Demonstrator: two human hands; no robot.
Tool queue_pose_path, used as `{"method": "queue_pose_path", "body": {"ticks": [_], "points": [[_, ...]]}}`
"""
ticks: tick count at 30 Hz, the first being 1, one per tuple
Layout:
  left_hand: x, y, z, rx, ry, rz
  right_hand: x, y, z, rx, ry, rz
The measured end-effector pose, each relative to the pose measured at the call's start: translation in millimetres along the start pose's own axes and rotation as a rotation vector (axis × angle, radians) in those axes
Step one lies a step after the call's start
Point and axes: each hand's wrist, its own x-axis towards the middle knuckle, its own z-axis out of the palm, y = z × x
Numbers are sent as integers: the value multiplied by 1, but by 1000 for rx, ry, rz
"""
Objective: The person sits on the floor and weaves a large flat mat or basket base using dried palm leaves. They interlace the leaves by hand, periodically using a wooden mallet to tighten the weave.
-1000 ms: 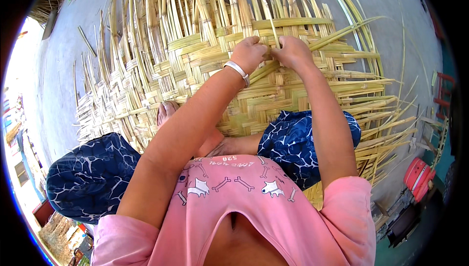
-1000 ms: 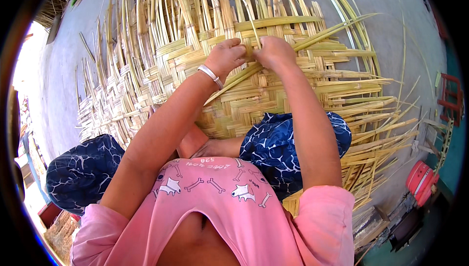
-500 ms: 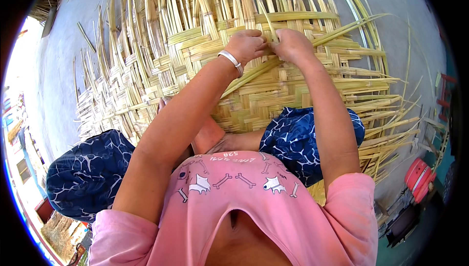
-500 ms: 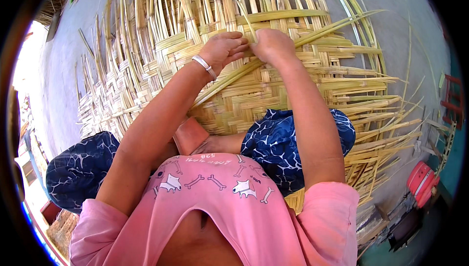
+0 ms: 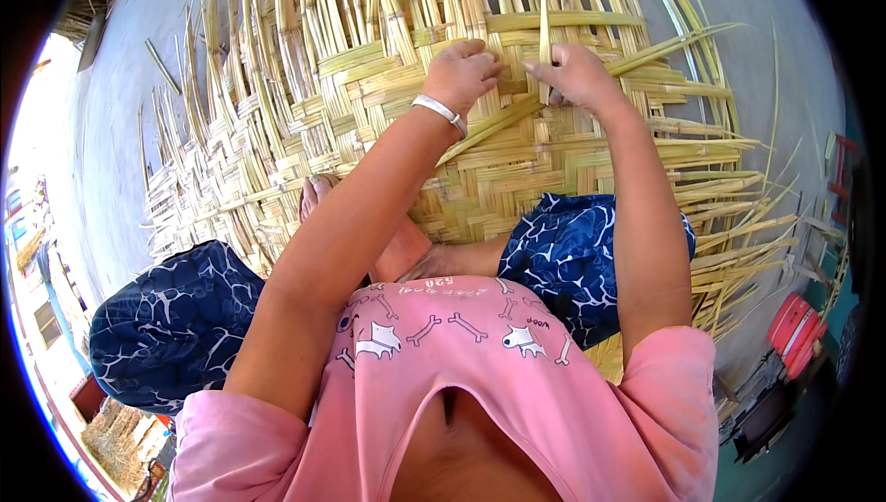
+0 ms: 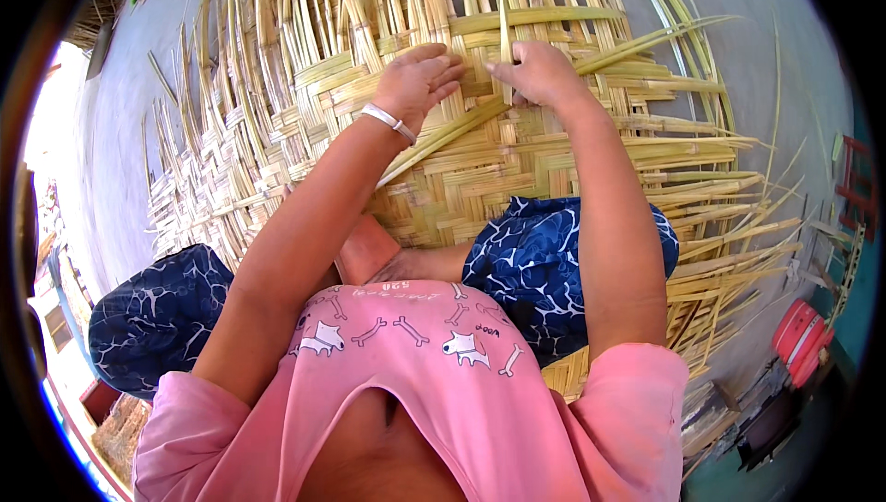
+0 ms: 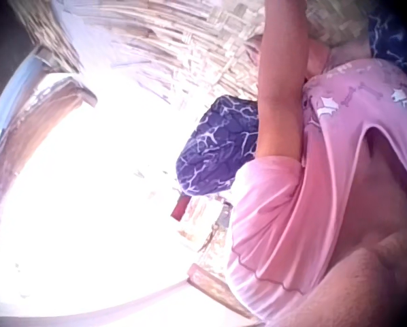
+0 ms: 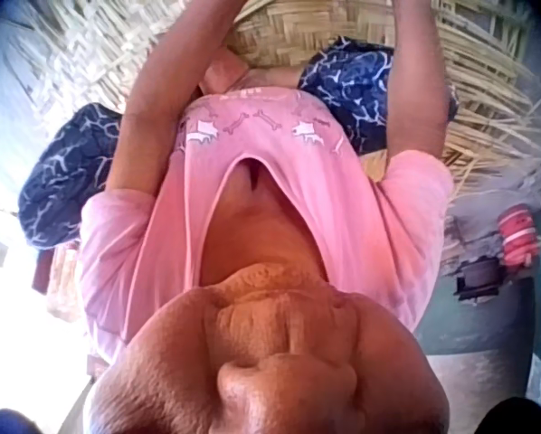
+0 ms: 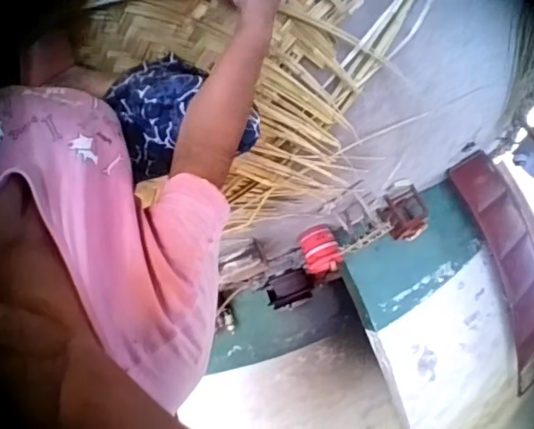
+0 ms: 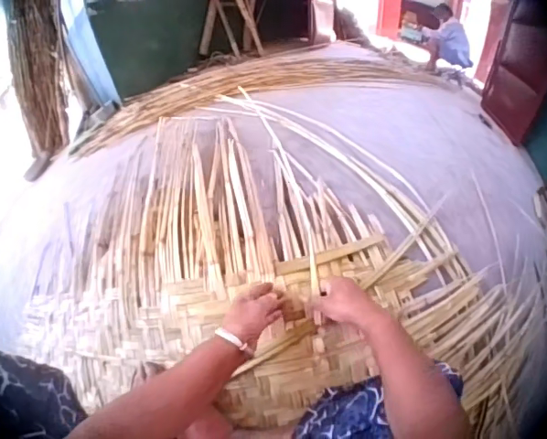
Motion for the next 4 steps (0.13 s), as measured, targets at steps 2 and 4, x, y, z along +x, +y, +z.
{"method": "queue_pose_path", "body": {"ticks": [2, 4], "points": [[0, -4, -4, 60, 20, 51, -11, -11, -2, 21, 15, 33], [0, -1, -3, 114, 25, 58, -13, -19, -6, 27, 20, 33]]}}
